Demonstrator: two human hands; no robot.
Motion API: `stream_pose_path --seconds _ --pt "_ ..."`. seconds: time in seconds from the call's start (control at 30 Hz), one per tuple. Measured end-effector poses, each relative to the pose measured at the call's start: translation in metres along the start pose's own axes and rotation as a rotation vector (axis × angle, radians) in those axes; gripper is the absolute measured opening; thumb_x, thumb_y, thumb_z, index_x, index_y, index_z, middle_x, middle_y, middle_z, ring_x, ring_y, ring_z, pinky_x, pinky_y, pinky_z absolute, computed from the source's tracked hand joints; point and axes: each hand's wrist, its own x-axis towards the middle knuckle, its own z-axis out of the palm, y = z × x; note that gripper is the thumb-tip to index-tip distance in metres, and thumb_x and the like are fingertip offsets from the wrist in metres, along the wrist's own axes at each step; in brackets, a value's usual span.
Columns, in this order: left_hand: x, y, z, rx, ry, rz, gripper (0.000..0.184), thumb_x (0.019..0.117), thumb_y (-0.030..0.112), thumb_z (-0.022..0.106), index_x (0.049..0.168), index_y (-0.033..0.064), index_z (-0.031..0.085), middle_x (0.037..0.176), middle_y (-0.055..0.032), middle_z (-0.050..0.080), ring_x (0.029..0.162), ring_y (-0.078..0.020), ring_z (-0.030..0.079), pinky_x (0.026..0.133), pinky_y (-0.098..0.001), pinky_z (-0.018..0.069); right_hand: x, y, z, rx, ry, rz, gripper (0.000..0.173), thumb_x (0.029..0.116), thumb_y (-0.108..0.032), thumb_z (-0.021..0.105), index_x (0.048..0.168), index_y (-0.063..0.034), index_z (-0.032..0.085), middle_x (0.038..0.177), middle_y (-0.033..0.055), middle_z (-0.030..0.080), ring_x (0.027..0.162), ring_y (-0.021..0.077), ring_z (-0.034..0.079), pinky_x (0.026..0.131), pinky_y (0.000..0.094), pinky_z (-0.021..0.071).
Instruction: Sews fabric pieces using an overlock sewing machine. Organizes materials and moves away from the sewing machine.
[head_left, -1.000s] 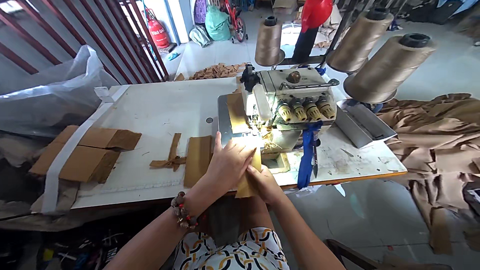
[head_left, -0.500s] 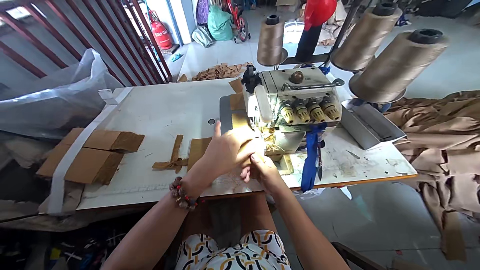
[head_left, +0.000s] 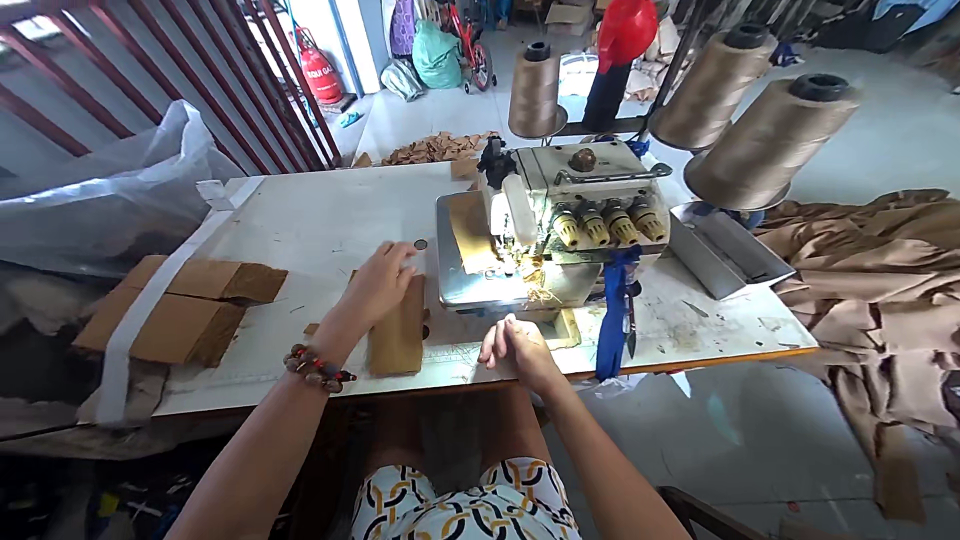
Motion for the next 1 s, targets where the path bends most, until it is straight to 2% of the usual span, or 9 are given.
stream_pose_path --seconds 0.13,0.3,0.4,0.47,0.53,0.6,0.67,0.73,1.0 --pt "-0.014 -0.051 0.04 0.076 -0.064 -0.049 0.017 0.104 0.008 0.056 0.112 -0.0041 0.064 0.105 -0.025 0.064 0.101 -0.0434 0.065 0.09 -0.0615 0.0512 0.005 0.006 0.002 -0.088 -0.03 -0.045 0.053 0.1087 -0.019 0.023 0.066 -0.0159 0.056 0.076 -0.0032 0.073 0.073 0.0085 0.071 0.075 0.0279 0.0599" --pt "-0.027 -0.056 0.052 0.051 0.274 0.085 0.02 0.1036 0.008 0.051 0.106 -0.0065 0.064 0.11 -0.0274 0.062 0.107 -0.0469 0.062 0.091 -0.0648 0.0462 0.001 0.004 0.006 -0.169 0.029 -0.015 0.045 0.1068 -0.011 0.029 0.078 -0.0079 0.063 0.084 -0.0017 0.072 0.079 0.0077 0.07 0.078 0.0274 0.0595" --pt "-0.029 -0.016 0.039 0.012 0.471 0.283 0.021 0.097 0.01 0.046 0.095 -0.0056 0.06 0.115 -0.026 0.064 0.114 -0.043 0.061 0.099 -0.0606 0.0453 0.003 -0.004 0.017 -0.271 0.068 0.012 0.038 0.1082 -0.018 0.036 0.106 0.0047 0.067 0.105 0.0075 0.072 0.099 0.0098 0.069 0.092 0.029 0.0573" --pt "-0.031 0.023 0.034 0.048 0.425 0.398 0.022 0.0973 0.014 0.049 0.096 -0.0019 0.063 0.117 -0.0208 0.068 0.116 -0.0377 0.064 0.108 -0.0635 0.0392 0.0 -0.007 0.028 -0.276 0.012 0.048 0.065 0.1078 -0.045 0.032 0.13 0.0105 0.057 0.13 0.0154 0.064 0.123 0.0134 0.06 0.107 0.0317 0.048" --pt "-0.028 0.052 0.038 0.083 0.344 0.454 0.022 0.0983 0.015 0.053 0.102 0.0006 0.069 0.114 -0.0156 0.071 0.114 -0.033 0.067 0.111 -0.0683 0.0338 -0.006 -0.012 0.038 -0.148 0.019 0.168 0.078 0.1043 -0.057 0.033 0.141 0.0113 0.044 0.137 0.0138 0.059 0.128 0.0098 0.056 0.111 0.0288 0.0456" --pt "-0.024 0.066 0.046 0.098 0.308 0.469 0.022 0.1 0.016 0.055 0.106 0.0037 0.072 0.106 -0.0112 0.073 0.108 -0.0306 0.07 0.11 -0.0731 0.0323 -0.011 -0.017 0.042 -0.032 0.124 0.242 0.046 0.106 -0.035 0.04 0.128 0.0046 0.051 0.111 0.0046 0.068 0.104 0.0063 0.066 0.095 0.0283 0.0554" --pt "-0.024 0.074 0.049 0.109 0.259 0.455 0.026 0.1021 0.02 0.056 0.116 0.0076 0.074 0.11 -0.009 0.073 0.112 -0.0309 0.069 0.109 -0.0772 0.0296 -0.014 -0.023 0.039 -0.002 0.207 0.284 0.023 0.1043 -0.016 0.043 0.111 -0.0015 0.059 0.088 0.0008 0.073 0.082 0.0077 0.072 0.079 0.0291 0.061" --pt "-0.026 0.081 0.051 0.131 0.239 0.444 0.029 0.1025 0.022 0.056 0.123 0.0109 0.073 0.116 -0.0084 0.073 0.115 -0.0319 0.069 0.107 -0.0796 0.0289 -0.017 -0.026 0.031 0.007 0.216 0.303 0.021 0.1041 -0.013 0.042 0.108 -0.0024 0.06 0.084 0.0015 0.073 0.078 0.0098 0.073 0.075 0.0301 0.0623" --pt "-0.011 0.086 0.044 0.153 0.176 0.399 0.033 0.1028 0.023 0.055 0.13 0.0129 0.07 0.131 -0.0076 0.069 0.127 -0.0322 0.063 0.111 -0.0803 0.0223 0.001 -0.035 0.021 -0.04 0.227 0.267 0.024 0.1066 -0.014 0.042 0.108 -0.0007 0.061 0.086 0.0031 0.072 0.079 0.0095 0.072 0.077 0.0296 0.0614"
